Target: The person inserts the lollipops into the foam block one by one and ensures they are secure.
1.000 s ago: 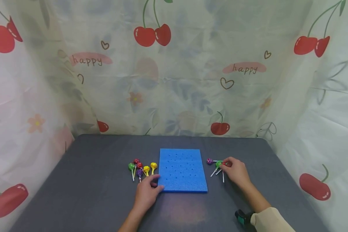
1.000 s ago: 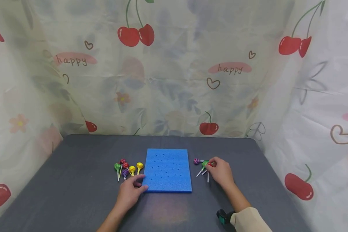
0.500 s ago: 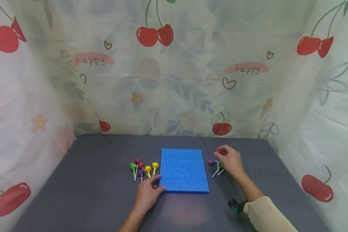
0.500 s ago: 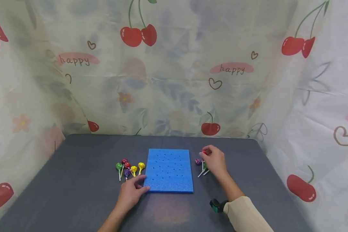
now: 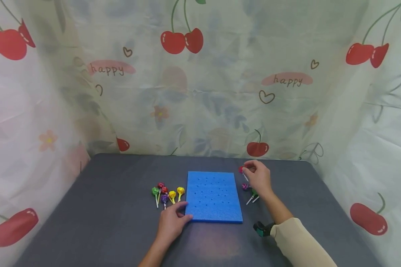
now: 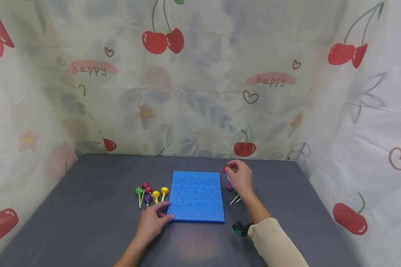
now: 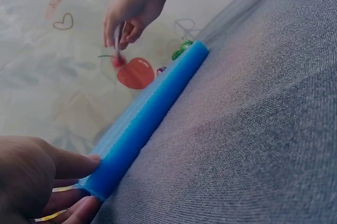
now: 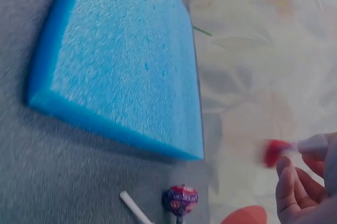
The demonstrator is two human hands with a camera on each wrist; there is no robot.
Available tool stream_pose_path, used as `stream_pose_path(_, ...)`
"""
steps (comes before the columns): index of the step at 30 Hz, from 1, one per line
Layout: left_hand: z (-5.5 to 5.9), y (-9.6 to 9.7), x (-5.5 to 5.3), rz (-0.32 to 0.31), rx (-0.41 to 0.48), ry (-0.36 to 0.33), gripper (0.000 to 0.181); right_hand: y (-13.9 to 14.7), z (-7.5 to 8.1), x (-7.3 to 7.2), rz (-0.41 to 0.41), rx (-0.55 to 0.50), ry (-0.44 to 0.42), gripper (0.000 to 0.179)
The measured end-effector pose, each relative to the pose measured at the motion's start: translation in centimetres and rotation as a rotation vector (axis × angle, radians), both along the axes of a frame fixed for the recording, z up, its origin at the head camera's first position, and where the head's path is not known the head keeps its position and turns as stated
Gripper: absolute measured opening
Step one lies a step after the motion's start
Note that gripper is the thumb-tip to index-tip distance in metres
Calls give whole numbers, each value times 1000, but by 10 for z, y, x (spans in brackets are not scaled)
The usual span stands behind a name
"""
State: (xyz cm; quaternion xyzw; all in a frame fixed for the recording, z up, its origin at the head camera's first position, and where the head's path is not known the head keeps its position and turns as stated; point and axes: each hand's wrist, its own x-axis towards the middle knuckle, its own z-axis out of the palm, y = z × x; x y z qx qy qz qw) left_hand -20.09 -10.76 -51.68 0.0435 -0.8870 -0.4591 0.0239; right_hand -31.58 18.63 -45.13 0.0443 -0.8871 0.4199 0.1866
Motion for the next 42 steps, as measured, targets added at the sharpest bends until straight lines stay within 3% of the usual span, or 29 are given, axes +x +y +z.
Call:
stream_pose_path(12,1,0,0,1,-3,2,42,-10,-16,-1,2,-16,-80,8)
stream_pose_path(20,1,0,0,5,4,14,43,5,-20,-8,-34,-15,-36,9)
stream_pose_path(30,0,0,1,10,2,-17,43,26,-29,-17,-77,54,-107,13)
stream_pose_path(42,1,0,0,5,-1,-20,43,29,-47,-26,10,211,-250,20)
